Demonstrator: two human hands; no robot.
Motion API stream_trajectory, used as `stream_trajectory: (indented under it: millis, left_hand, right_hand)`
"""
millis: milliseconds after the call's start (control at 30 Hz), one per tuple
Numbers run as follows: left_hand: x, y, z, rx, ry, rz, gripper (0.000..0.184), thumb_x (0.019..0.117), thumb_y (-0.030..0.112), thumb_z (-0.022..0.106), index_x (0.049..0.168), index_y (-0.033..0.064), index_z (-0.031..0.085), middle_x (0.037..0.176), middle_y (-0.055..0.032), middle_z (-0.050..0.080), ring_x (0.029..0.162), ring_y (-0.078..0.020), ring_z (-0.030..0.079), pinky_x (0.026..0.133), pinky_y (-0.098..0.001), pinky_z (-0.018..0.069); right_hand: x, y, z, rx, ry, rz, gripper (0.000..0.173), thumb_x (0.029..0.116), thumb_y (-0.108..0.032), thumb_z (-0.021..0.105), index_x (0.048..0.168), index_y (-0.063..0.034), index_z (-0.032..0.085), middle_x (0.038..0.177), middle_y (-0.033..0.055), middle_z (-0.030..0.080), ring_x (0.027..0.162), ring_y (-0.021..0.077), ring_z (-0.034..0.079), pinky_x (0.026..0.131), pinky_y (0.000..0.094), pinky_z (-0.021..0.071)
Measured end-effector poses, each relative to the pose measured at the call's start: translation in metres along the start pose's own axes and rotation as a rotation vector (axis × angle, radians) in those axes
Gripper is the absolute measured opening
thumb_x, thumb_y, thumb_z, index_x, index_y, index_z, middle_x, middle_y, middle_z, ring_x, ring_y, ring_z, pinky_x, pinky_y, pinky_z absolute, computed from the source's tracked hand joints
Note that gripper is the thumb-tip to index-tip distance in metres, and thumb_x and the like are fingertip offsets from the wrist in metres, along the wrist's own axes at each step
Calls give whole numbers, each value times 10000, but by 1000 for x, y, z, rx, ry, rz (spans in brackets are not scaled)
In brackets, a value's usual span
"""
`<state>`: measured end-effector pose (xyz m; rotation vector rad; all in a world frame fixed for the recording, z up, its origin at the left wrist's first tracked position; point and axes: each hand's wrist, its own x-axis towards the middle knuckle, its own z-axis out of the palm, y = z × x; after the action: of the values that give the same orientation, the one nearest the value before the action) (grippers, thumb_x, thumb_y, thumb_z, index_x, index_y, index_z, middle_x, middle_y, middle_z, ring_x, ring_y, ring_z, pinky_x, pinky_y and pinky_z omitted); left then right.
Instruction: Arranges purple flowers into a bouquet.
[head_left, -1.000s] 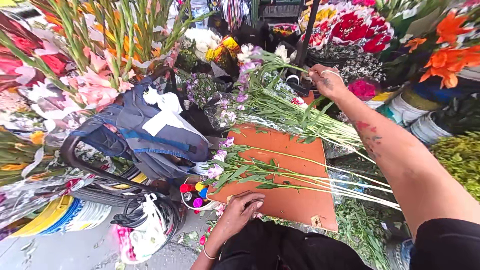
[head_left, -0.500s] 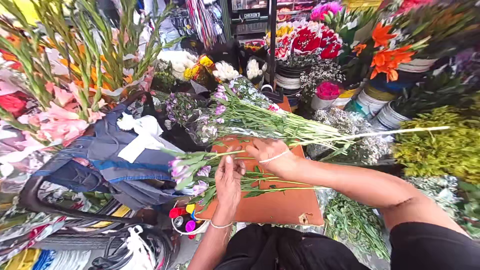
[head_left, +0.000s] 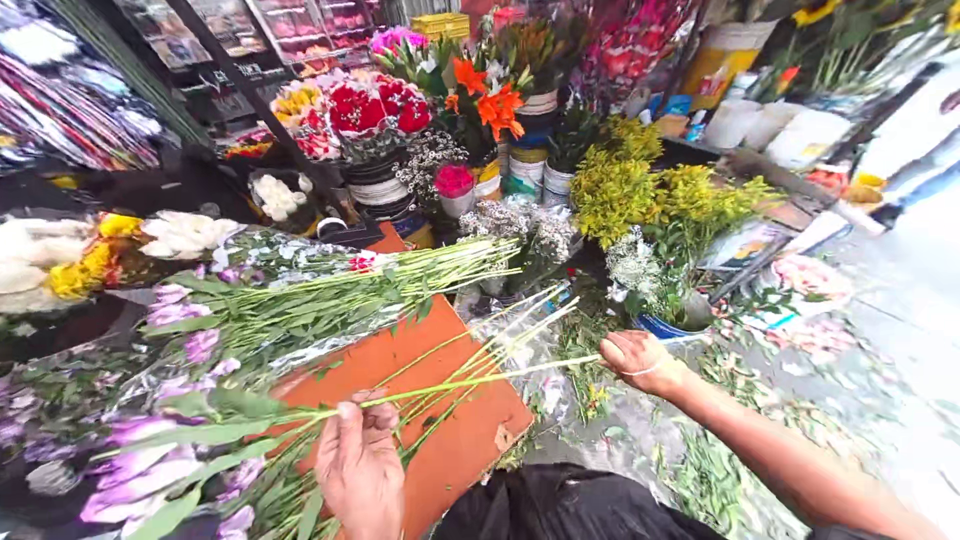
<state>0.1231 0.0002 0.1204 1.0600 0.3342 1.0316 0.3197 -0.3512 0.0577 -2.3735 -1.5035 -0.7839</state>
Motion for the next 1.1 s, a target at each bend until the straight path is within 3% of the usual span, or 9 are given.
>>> stream_trajectory:
  millis: [100, 167, 267, 433, 500, 567, 700, 933, 1100]
  left_hand:
    - [10, -4, 17, -15, -44, 12, 368, 1114, 133, 308, 1002, 140, 658, 892, 57, 754, 714, -30, 710, 633, -154, 589]
    - [17, -4, 25, 13, -85, 7, 353, 1118, 142, 298, 1007, 138, 634, 881, 59, 748, 692, -22, 699, 607, -148, 579]
    - [14, -10, 48, 21, -209, -6, 358, 1109, 131, 331, 988, 140, 668, 888, 42, 765, 665, -34, 706, 583, -155, 584]
    - [-1, -23, 96, -35, -307, -51, 369, 1105, 103, 330, 971, 115, 673, 851, 22, 765, 647, -38, 706, 556, -153, 580]
    - [-5, -23, 109, -41, -314, -65, 386, 1113, 124, 297, 983, 130, 661, 836, 51, 753, 631, -19, 689, 541, -138, 562]
    - [-1, -25, 110, -5, -422, -39, 324, 1120, 193, 299, 1105, 160, 621, 909, 86, 746, 631, 8, 656, 538, -119, 525]
    - [-18, -50, 104, 112, -951, -217, 436, 1053, 378, 523, 1415, 142, 472, 1241, 38, 712, 599, 21, 605, 497, -131, 500]
    - [-31, -51, 95, 196, -1109, -398, 291, 1095, 269, 448, 1154, 105, 681, 841, 67, 749, 491, 59, 549, 458, -108, 466]
    - [-50, -49, 93, 639, -1139, -303, 519, 1103, 341, 366, 669, 120, 547, 518, 94, 456, 442, -10, 424, 461, -202, 401]
  right_hand:
    - [-101, 45, -16, -57, -142, 229, 254, 975, -190, 543, 843, 20, 597, 696, 190, 628, 616, 377, 684, 525, 501, 555]
    - [-156, 61, -34, -17, -496, 547, 263, 970, -207, 666, 1132, 0, 654, 1048, 282, 677, 978, 496, 686, 796, 662, 543]
    - [-156, 56, -64, 100, -659, 851, 696, 760, -265, 912, 1399, -219, 641, 1551, 235, 453, 1426, 522, 388, 1098, 810, 222]
    - [-55, -24, -69, 451, -158, 660, 438, 989, -409, 638, 1379, -210, 643, 1460, 121, 572, 1345, 334, 538, 1083, 587, 441]
    - [-33, -52, -43, 572, -31, 599, 287, 1032, -271, 592, 1246, -118, 704, 1199, 144, 700, 1085, 307, 690, 893, 520, 561]
    - [-27, -68, -15, 609, 126, 595, 197, 1028, -172, 587, 1058, -28, 718, 914, 149, 703, 823, 275, 707, 737, 442, 589]
    - [-5, -86, -5, 549, 211, 511, 192, 986, -204, 659, 1058, -39, 728, 827, 128, 681, 734, 246, 696, 663, 389, 599]
    - [14, -95, -27, 773, 328, 422, 201, 1008, -78, 616, 1183, -23, 699, 914, 159, 671, 810, 219, 669, 772, 299, 574]
    - [11, -102, -16, 481, 474, 431, 203, 1009, -81, 594, 1177, -104, 706, 884, 113, 672, 811, 204, 672, 779, 290, 579]
